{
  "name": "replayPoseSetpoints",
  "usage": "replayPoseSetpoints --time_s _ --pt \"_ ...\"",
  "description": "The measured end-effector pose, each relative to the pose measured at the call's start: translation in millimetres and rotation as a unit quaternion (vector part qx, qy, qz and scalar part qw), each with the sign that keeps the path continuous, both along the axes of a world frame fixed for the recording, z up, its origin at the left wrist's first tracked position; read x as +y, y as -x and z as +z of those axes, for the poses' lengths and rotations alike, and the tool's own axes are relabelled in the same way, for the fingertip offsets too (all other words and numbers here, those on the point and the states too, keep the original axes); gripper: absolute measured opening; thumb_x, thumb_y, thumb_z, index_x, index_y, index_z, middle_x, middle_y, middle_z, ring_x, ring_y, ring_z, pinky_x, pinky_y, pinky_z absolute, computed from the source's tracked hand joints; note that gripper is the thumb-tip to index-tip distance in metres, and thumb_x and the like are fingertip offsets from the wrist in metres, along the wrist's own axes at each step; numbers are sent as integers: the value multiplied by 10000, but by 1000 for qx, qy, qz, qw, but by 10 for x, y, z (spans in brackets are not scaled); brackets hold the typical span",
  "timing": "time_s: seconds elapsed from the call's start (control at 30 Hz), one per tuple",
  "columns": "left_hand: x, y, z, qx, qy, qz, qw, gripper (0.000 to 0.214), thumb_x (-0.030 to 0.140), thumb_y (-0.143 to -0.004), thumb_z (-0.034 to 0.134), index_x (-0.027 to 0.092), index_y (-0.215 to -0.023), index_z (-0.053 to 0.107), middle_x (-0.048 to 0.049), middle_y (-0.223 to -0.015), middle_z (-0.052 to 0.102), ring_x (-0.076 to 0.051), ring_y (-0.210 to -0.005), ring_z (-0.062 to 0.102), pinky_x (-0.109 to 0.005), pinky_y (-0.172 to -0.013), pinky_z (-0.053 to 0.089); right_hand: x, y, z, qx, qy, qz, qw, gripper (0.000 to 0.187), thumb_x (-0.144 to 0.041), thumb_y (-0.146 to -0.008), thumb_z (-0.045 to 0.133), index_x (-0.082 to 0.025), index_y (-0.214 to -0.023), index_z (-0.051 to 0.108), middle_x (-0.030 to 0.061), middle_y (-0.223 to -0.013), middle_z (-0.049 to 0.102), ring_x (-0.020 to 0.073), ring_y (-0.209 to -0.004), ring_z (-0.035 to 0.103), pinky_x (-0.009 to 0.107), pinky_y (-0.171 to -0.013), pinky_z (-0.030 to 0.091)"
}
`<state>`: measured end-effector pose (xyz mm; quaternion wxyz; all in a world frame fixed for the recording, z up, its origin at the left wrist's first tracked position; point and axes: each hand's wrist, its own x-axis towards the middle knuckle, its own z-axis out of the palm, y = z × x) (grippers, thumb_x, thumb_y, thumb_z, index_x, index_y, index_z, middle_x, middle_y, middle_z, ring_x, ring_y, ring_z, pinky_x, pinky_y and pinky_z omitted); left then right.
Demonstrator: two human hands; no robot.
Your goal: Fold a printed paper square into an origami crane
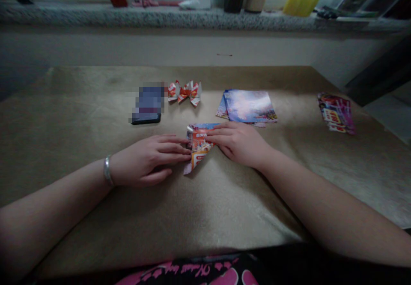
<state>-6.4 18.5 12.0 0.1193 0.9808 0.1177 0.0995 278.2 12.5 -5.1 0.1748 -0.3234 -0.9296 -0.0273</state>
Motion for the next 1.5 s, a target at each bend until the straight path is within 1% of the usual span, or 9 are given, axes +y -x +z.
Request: replayPoseSetpoints --time_s 0.17,0.27,0.37,0.57,0.83,0.97,1.1,1.2,1.5 --pt "-83 -28 -7 -2 23 -20 1000 433 122 -784 494 162 -1203 597 -88 -1217 647 -229 -1182 563 -374 -1015 492 31 13 -12 0 17 6 1000 352 -154 -915 469 -226 -1201 661 30 -1228 670 212 -1131 611 400 -956 511" --pt "-46 -15 -83 -18 6 22 1000 399 61 -802 440 178 -1144 610 -83 -1207 645 -190 -1093 613 -339 -950 525 45 40 -31 13 17 -1 1000 349 -153 -908 479 -224 -1194 666 44 -1252 655 230 -1173 583 437 -989 490" --pt "22 -3 -141 -30 -8 56 998 362 73 -834 434 167 -1136 609 -101 -1217 631 -192 -1107 605 -341 -951 519 59 56 -51 15 28 -2 999 377 -153 -907 478 -219 -1245 631 51 -1304 621 239 -1234 533 457 -1039 448" --pt "86 21 -146 -44 -30 84 995 305 106 -861 449 180 -1085 643 -82 -1126 665 -193 -1057 618 -356 -925 520 91 60 -97 16 49 -22 998 434 -174 -898 475 -184 -1324 558 112 -1342 582 258 -1286 482 515 -1085 375" --pt "78 35 -147 -57 -31 113 992 258 144 -887 439 163 -1047 640 -92 -1109 664 -171 -972 635 -313 -854 538 84 77 -79 38 65 9 997 385 -161 -925 419 -211 -1252 616 83 -1262 645 233 -1208 545 489 -1023 435" --pt "83 41 -161 -66 -48 142 986 270 161 -884 446 147 -1092 617 -111 -1173 635 -202 -1063 609 -357 -922 525 87 36 -72 26 64 55 996 381 -147 -933 412 -239 -1241 618 38 -1258 653 207 -1194 556 477 -1033 418" --pt "94 49 -193 -27 -67 165 984 371 212 -894 468 123 -1245 551 -149 -1329 559 -260 -1224 531 -455 -1026 469 96 -23 -83 16 72 83 994 407 -112 -917 427 -267 -1247 606 -4 -1292 632 201 -1291 479 508 -1102 330" --pt "103 53 -207 4 -64 153 986 403 218 -903 472 157 -1297 528 -123 -1358 547 -260 -1267 500 -472 -1057 443 98 -45 -93 11 72 86 994 434 -90 -908 425 -276 -1261 595 -11 -1312 617 207 -1325 442 531 -1123 293" --pt "135 131 -167 9 -66 92 993 379 185 -898 461 179 -1257 578 -101 -1272 617 -222 -1193 566 -404 -1019 485 65 -52 -108 -16 33 38 999 406 -116 -916 422 -199 -1265 614 59 -1310 616 240 -1285 481 448 -1055 434"
